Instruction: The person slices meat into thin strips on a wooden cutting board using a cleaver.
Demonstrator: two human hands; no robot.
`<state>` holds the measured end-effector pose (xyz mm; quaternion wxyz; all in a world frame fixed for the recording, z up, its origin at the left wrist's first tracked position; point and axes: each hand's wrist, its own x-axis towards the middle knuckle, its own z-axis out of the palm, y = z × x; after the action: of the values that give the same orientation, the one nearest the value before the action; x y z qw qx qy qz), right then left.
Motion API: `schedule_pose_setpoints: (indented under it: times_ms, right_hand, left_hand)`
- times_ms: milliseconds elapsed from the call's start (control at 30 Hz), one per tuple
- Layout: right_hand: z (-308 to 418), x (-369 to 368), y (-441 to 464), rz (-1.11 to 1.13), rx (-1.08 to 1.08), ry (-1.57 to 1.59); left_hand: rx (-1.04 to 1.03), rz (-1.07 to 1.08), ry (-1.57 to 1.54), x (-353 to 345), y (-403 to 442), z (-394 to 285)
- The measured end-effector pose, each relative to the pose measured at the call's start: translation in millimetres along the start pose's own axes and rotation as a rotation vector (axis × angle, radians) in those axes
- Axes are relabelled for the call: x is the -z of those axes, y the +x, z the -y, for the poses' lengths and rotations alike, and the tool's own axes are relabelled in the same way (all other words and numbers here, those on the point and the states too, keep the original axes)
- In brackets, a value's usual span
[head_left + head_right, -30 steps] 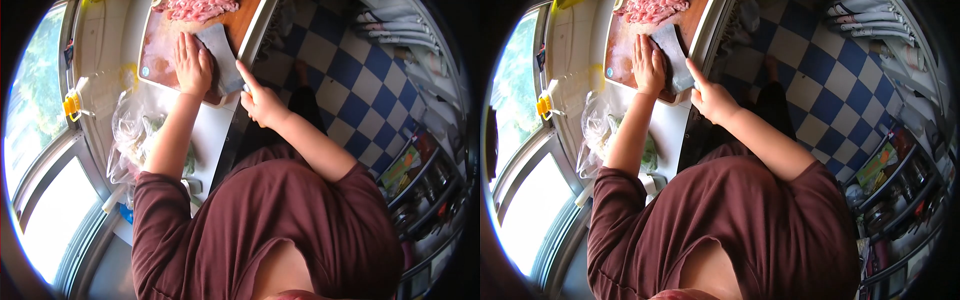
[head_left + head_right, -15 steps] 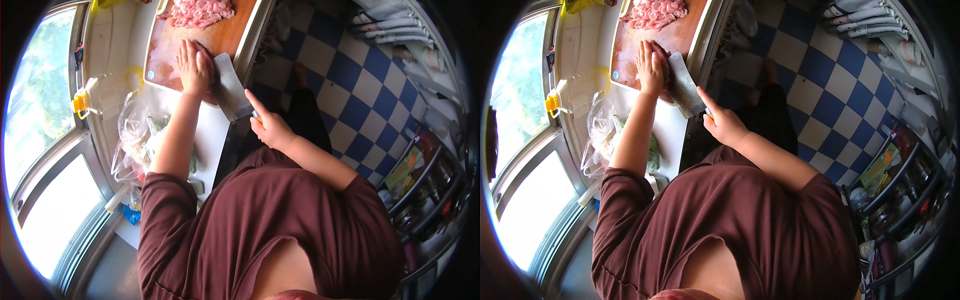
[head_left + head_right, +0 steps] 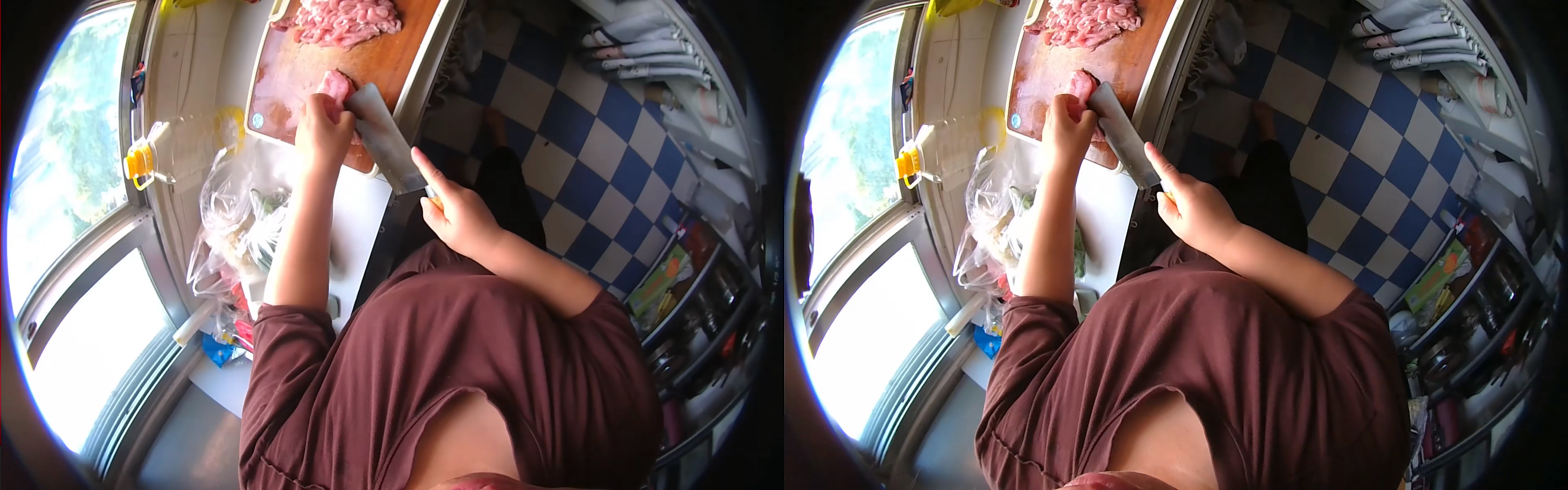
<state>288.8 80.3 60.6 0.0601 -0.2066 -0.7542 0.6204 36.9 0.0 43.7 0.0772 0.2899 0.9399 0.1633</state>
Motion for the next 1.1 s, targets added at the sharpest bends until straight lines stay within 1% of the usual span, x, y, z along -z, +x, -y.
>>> schedule_pose_setpoints:
  times_ms: [33, 67, 100, 133, 233, 333, 433, 567, 667, 767, 867, 900, 967, 1000, 1033, 1100]
  right_hand:
    - [-2, -1, 0, -0.031, 0.006, 0.047]
    - [-3, -2, 1, -0.062, 0.015, 0.095]
    - [-4, -1, 4, -0.050, -0.028, 0.202]
    - [-5, -1, 8, -0.038, -0.044, 0.230]
    - [-10, 2, 24, 0.014, -0.116, 0.273]
    - [-15, -4, 40, 0.001, -0.057, 0.294]
    - [-11, -6, 49, 0.049, -0.144, 0.404]
    - [-12, -12, 58, 0.064, -0.161, 0.453]
    - [-13, -10, 62, 0.073, -0.202, 0.519]
    - [-16, -6, 58, 0.076, -0.213, 0.530]
    - [-19, -5, 61, 0.104, -0.193, 0.518]
    - [-18, -5, 65, 0.112, -0.193, 0.517]
    - [-19, -4, 70, 0.128, -0.188, 0.522]
    - [-22, -4, 72, 0.134, -0.181, 0.529]
    - [-24, -4, 74, 0.138, -0.175, 0.535]
    - [-24, -1, 75, 0.153, -0.181, 0.519]
  left_hand:
    - [0.036, 0.008, 0.021, 1, 1, 1]
    - [0.064, 0.018, -0.036, 2, 3, 2]
    - [0.091, 0.028, -0.091, 3, 5, 5]
    - [0.116, 0.040, -0.146, 5, 7, 7]
    - [0.309, 0.149, -0.676, 12, 9, 7]
    - [0.378, 0.243, -0.911, 20, 8, 3]
    - [0.348, 0.210, -0.926, 19, 3, 3]
    - [0.214, 0.199, -0.782, 5, -3, 19]
    - [0.066, 0.135, -0.523, 20, -1, -2]
    - [0.138, 0.116, -0.644, -4, 5, 39]
    - [0.114, 0.135, -0.724, 22, -3, 6]
    - [0.098, 0.152, -0.738, 18, -4, 10]
    - [-0.015, 0.138, -0.597, 9, -2, 25]
    - [-0.072, 0.130, -0.526, 11, 2, 22]
    - [0.120, 0.211, -0.588, 21, -1, 13]
    - [-0.251, -0.085, -0.213, 3, 17, 17]
